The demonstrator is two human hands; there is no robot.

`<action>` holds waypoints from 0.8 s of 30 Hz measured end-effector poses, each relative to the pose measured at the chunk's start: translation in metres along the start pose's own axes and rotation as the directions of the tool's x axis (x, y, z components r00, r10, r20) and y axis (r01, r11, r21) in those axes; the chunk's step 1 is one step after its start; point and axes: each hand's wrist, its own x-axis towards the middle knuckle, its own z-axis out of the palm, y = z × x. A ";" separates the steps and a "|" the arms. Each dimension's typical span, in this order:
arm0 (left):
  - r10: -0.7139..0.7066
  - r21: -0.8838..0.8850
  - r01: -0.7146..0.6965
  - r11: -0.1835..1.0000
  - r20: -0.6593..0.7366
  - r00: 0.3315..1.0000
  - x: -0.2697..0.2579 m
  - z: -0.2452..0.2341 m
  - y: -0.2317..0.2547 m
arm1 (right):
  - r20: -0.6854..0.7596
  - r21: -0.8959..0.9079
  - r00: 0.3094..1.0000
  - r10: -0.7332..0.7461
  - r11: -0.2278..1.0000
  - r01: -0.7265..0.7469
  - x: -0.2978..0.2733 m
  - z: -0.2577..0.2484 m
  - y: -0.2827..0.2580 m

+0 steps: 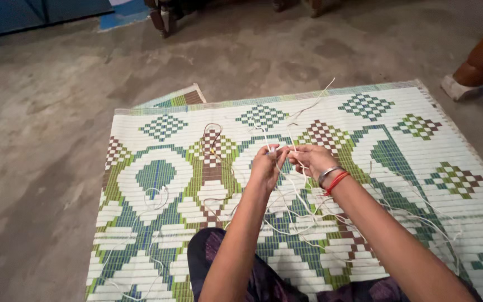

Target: The person untangles and bundles white cords by hand while sitting on a floor mat. They then lift the bundle and place it onto a window ledge.

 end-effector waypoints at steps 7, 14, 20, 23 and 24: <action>-0.008 0.090 0.011 0.996 -0.030 1.000 0.054 -0.012 -0.025 | -0.044 -0.151 0.998 -0.034 0.988 0.026 -0.037 -0.001 -0.008; -0.149 0.104 0.159 0.982 -0.101 0.984 0.048 0.034 -0.015 | -0.072 -0.415 0.992 -0.102 0.908 0.063 -0.056 -0.013 0.004; -0.137 0.072 0.142 0.987 -0.065 0.988 0.057 0.040 -0.031 | 0.004 -0.188 1.000 -0.009 0.982 0.010 -0.063 -0.035 0.019; -0.090 0.089 0.109 0.990 -0.198 0.976 0.059 0.042 -0.040 | 0.050 -0.190 0.999 0.004 0.982 0.005 -0.070 -0.038 0.017; -0.164 0.019 0.169 0.985 -0.148 0.975 0.063 0.041 -0.039 | 0.072 -0.200 0.997 0.000 0.980 0.015 -0.075 -0.039 0.015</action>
